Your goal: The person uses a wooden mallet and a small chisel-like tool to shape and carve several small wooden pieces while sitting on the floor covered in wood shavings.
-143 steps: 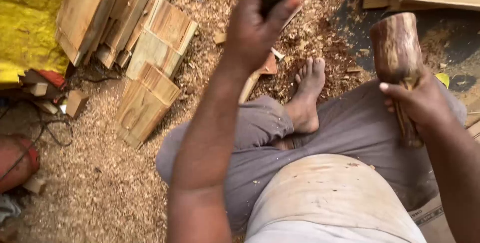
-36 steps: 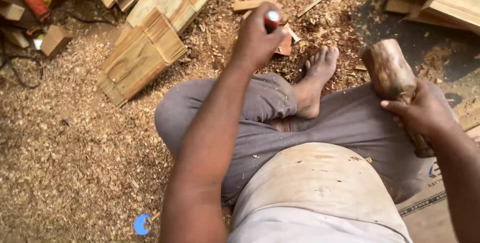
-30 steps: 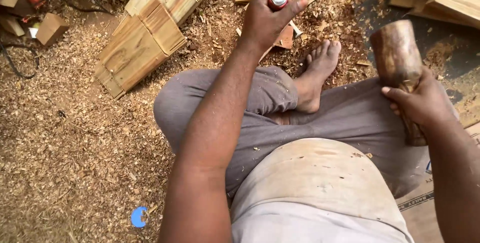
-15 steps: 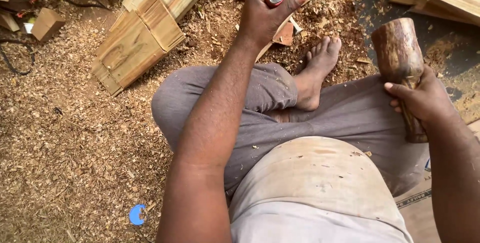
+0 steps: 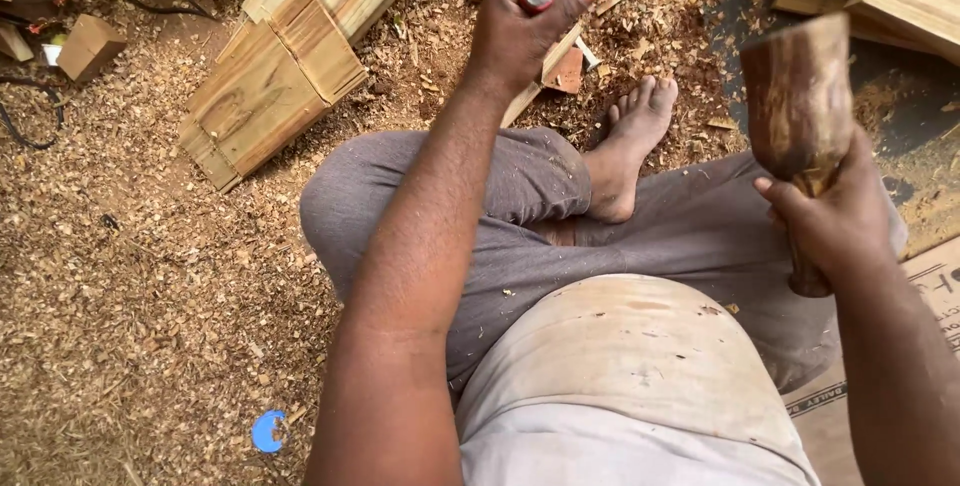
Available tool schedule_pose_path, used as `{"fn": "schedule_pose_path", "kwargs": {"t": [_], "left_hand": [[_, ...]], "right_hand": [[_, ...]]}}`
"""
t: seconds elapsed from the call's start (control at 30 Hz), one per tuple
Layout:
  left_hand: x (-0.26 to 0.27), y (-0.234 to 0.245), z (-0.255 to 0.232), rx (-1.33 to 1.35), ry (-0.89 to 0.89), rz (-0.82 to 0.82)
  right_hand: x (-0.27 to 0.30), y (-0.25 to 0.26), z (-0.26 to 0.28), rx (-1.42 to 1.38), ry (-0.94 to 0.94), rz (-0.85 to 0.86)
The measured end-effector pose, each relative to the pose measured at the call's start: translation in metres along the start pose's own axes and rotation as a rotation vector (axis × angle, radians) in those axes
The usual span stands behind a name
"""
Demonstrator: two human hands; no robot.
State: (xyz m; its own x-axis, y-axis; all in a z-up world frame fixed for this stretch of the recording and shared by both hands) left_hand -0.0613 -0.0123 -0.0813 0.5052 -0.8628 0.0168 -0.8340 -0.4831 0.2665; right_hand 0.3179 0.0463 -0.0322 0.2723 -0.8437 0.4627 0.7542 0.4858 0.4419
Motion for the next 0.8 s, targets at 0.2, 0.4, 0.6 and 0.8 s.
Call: {"fn": "schedule_pose_path", "kwargs": {"t": [0.2,0.4,0.6,0.8], "left_hand": [[0.005,0.010,0.000,-0.068,0.010,-0.014],[0.017,0.004,-0.005,-0.050,-0.057,-0.004],[0.027,-0.005,0.014,0.088,0.167,0.001],[0.032,-0.007,0.005,-0.211,0.101,0.011]], "right_hand": [[0.019,0.008,0.056,-0.244,0.525,0.084],[0.030,-0.081,0.175,0.684,1.033,-0.043],[0.033,-0.087,0.209,0.507,0.573,0.367],[0.053,-0.082,0.196,0.184,1.094,0.147]]}}
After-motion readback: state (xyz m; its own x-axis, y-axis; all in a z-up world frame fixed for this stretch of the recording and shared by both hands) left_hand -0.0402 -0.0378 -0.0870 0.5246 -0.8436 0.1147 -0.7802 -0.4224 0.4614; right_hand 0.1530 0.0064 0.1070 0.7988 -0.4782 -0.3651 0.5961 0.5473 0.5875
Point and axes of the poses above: each hand's wrist, its own x-axis away from the middle knuckle, its own y-axis out of the back of the hand, z = x × y, the point moved 8 cm from there along -x, towards the middle knuckle, and after that the axes turned 13 degrees about -x, right-handed, at the moved point
